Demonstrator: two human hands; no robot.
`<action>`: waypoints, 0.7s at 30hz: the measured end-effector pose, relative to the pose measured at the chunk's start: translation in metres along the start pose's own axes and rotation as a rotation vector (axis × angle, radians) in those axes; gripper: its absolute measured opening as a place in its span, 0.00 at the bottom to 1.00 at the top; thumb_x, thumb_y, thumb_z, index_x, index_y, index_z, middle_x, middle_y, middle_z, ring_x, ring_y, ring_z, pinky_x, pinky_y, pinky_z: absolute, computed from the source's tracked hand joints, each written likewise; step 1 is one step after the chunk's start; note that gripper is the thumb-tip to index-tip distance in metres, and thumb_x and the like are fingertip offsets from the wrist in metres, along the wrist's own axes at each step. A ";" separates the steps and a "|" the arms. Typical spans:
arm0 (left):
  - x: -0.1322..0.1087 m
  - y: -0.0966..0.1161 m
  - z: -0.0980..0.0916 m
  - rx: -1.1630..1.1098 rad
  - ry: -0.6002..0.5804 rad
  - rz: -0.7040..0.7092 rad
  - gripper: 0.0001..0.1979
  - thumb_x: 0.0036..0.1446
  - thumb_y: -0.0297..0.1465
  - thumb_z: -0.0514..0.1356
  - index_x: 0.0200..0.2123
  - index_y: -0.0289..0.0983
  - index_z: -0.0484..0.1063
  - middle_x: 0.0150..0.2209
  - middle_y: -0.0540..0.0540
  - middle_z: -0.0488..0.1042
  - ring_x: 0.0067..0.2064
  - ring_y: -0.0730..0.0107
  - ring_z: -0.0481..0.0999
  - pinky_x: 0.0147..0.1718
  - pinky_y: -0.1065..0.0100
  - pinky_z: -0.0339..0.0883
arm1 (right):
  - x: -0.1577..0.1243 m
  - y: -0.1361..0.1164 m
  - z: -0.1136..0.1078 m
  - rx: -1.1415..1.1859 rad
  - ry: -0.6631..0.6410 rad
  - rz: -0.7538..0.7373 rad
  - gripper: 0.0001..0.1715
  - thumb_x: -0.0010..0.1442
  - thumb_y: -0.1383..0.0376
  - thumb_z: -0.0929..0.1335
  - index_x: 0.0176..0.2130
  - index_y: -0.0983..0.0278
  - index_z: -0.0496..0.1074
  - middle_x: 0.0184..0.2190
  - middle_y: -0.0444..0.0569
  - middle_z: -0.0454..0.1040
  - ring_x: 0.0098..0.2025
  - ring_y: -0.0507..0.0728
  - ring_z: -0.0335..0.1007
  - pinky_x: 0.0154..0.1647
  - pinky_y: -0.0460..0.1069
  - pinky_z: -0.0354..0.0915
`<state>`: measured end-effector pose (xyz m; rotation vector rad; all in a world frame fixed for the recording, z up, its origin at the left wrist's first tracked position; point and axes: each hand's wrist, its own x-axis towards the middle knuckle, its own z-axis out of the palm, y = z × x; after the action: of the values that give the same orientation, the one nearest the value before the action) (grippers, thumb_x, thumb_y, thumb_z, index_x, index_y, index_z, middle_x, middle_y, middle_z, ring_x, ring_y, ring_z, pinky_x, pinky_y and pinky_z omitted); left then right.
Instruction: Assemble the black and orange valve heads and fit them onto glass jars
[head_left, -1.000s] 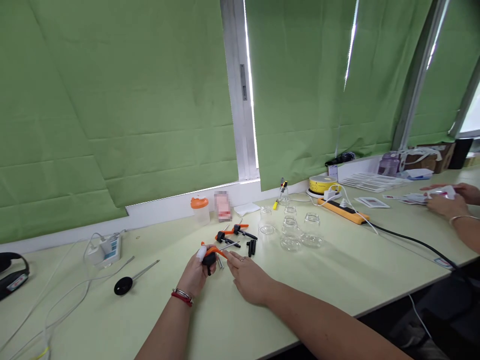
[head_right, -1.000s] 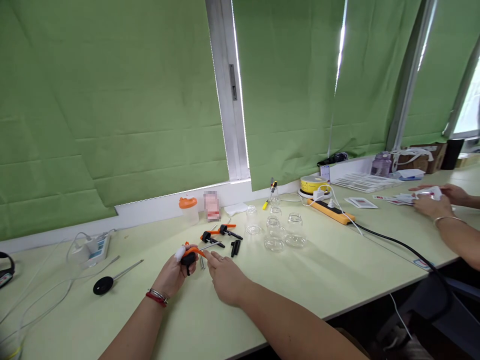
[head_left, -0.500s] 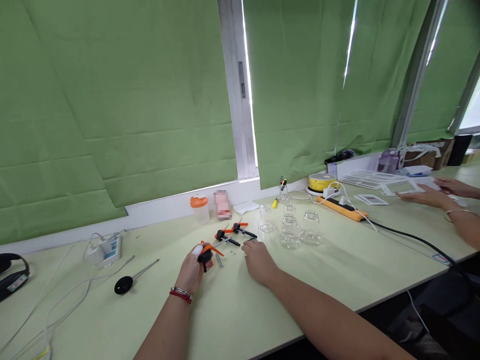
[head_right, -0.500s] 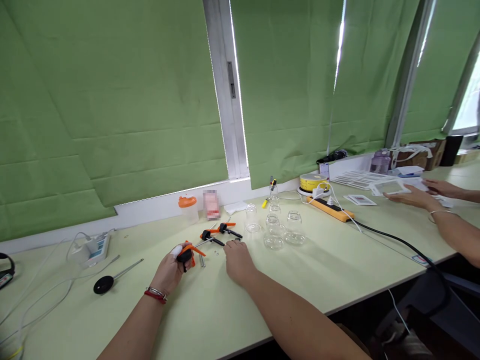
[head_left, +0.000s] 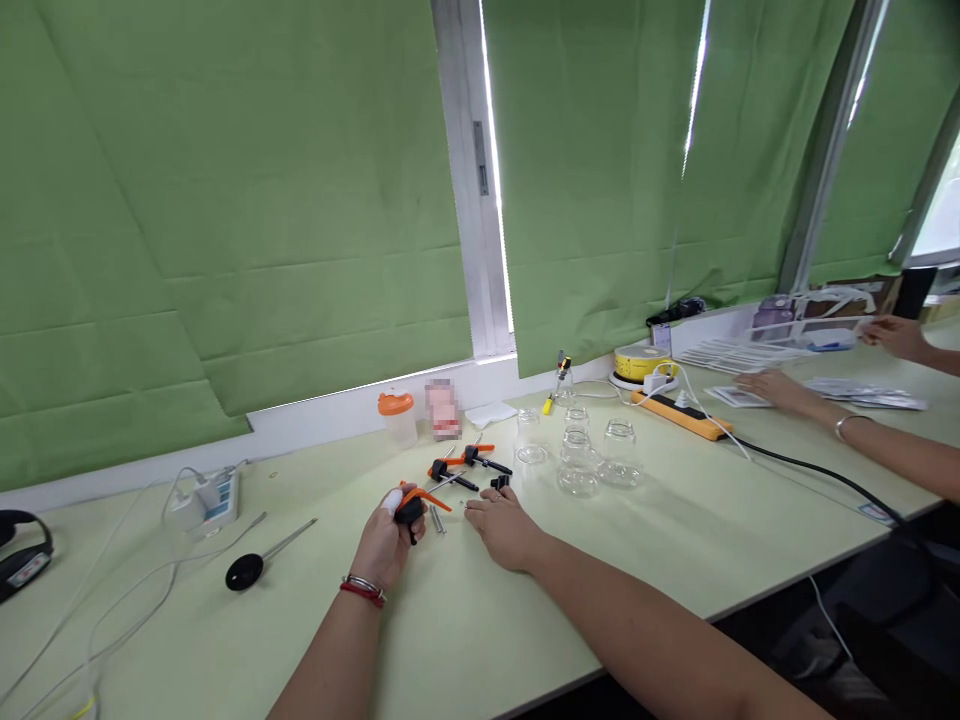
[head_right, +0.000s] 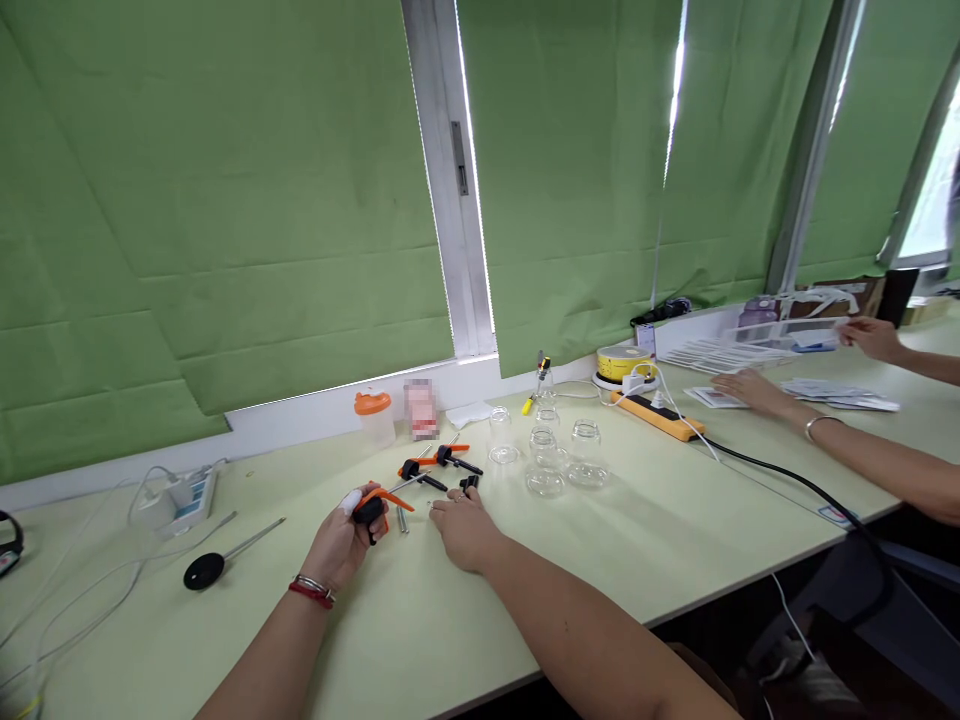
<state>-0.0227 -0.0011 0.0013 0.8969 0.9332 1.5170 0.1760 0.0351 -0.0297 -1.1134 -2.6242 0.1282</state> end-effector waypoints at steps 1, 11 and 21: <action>0.000 0.001 0.000 -0.011 0.004 -0.004 0.15 0.52 0.38 0.59 0.39 0.34 0.67 0.24 0.49 0.71 0.20 0.74 0.64 0.21 0.69 0.58 | -0.001 0.000 0.000 -0.002 -0.001 0.000 0.21 0.60 0.73 0.59 0.50 0.63 0.70 0.56 0.50 0.69 0.59 0.66 0.57 0.56 0.62 0.49; 0.005 -0.003 -0.006 -0.061 0.015 0.030 0.11 0.54 0.36 0.58 0.37 0.35 0.67 0.23 0.50 0.69 0.20 0.74 0.64 0.20 0.70 0.59 | 0.000 0.001 -0.002 0.032 0.088 0.073 0.21 0.62 0.72 0.59 0.53 0.63 0.68 0.58 0.52 0.67 0.59 0.62 0.57 0.58 0.61 0.49; 0.009 -0.006 -0.010 -0.043 0.020 0.034 0.11 0.55 0.36 0.58 0.37 0.35 0.67 0.24 0.49 0.70 0.20 0.74 0.64 0.20 0.70 0.59 | 0.004 -0.022 0.012 -0.001 -0.006 -0.255 0.21 0.65 0.63 0.59 0.55 0.62 0.67 0.60 0.51 0.66 0.61 0.63 0.56 0.57 0.62 0.50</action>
<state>-0.0304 0.0072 -0.0076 0.8712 0.9006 1.5719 0.1544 0.0230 -0.0356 -0.7699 -2.7433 0.0769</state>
